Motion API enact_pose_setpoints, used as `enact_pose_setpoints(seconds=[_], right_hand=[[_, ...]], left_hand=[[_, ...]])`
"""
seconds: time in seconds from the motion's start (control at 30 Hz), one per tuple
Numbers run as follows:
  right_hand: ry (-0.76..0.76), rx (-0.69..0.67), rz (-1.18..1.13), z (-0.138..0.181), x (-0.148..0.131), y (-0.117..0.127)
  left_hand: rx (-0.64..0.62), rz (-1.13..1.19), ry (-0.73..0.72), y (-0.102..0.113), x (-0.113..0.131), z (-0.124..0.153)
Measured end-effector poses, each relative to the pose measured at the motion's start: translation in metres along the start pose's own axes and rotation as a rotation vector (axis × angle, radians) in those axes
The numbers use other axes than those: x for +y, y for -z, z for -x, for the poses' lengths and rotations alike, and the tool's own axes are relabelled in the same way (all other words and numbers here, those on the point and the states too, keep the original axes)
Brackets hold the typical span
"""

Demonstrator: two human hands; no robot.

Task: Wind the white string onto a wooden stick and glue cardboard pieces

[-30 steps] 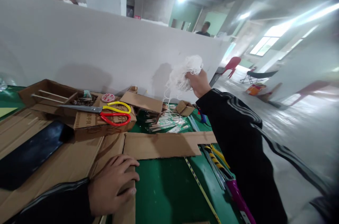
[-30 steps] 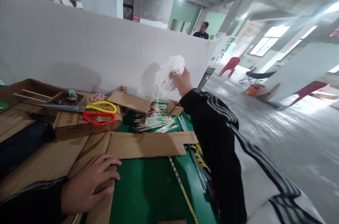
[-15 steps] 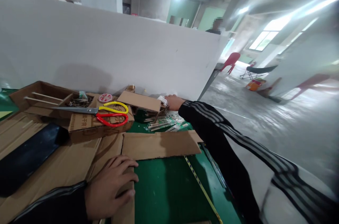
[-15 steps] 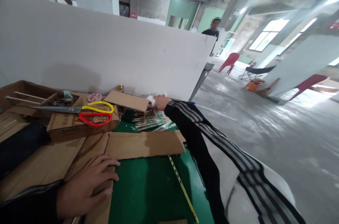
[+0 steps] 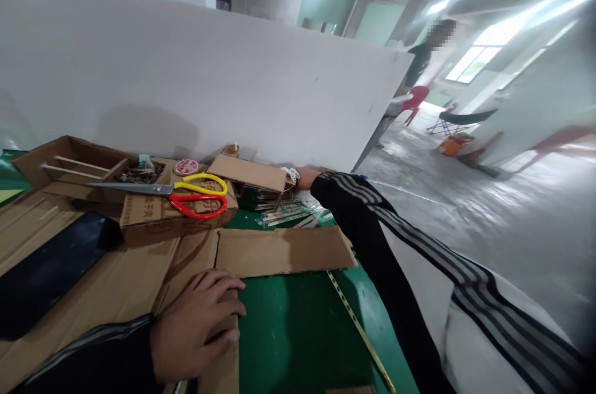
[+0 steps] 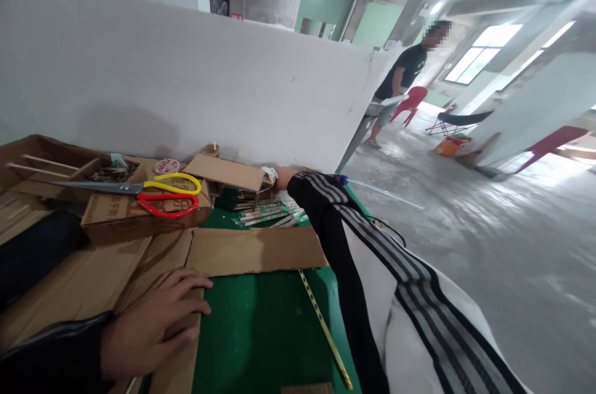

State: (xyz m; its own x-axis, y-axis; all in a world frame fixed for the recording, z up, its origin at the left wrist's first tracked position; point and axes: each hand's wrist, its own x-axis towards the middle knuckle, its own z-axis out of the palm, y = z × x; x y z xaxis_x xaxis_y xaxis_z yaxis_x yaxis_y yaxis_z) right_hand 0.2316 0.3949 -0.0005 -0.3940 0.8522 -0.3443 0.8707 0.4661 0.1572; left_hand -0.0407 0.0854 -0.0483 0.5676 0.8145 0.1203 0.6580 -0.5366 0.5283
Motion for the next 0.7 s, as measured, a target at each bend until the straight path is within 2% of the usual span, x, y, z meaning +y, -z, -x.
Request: enact_pose_setpoints(seconds=[0.37, 0.5, 0.7], right_hand=[[-0.092, 0.033, -0.028, 0.01, -0.006, 0.004], [-0.132, 0.127, -0.042, 0.014, 0.003, 0.021], [-0.17, 0.338, -0.1, 0.033, 0.027, 0.064]], left_hand=[[0.024, -0.026, -0.038, 0.001, 0.0, 0.001], [0.03, -0.014, -0.024, 0.002, 0.001, 0.001], [0.033, -0.01, -0.027, 0.002, 0.001, 0.001]])
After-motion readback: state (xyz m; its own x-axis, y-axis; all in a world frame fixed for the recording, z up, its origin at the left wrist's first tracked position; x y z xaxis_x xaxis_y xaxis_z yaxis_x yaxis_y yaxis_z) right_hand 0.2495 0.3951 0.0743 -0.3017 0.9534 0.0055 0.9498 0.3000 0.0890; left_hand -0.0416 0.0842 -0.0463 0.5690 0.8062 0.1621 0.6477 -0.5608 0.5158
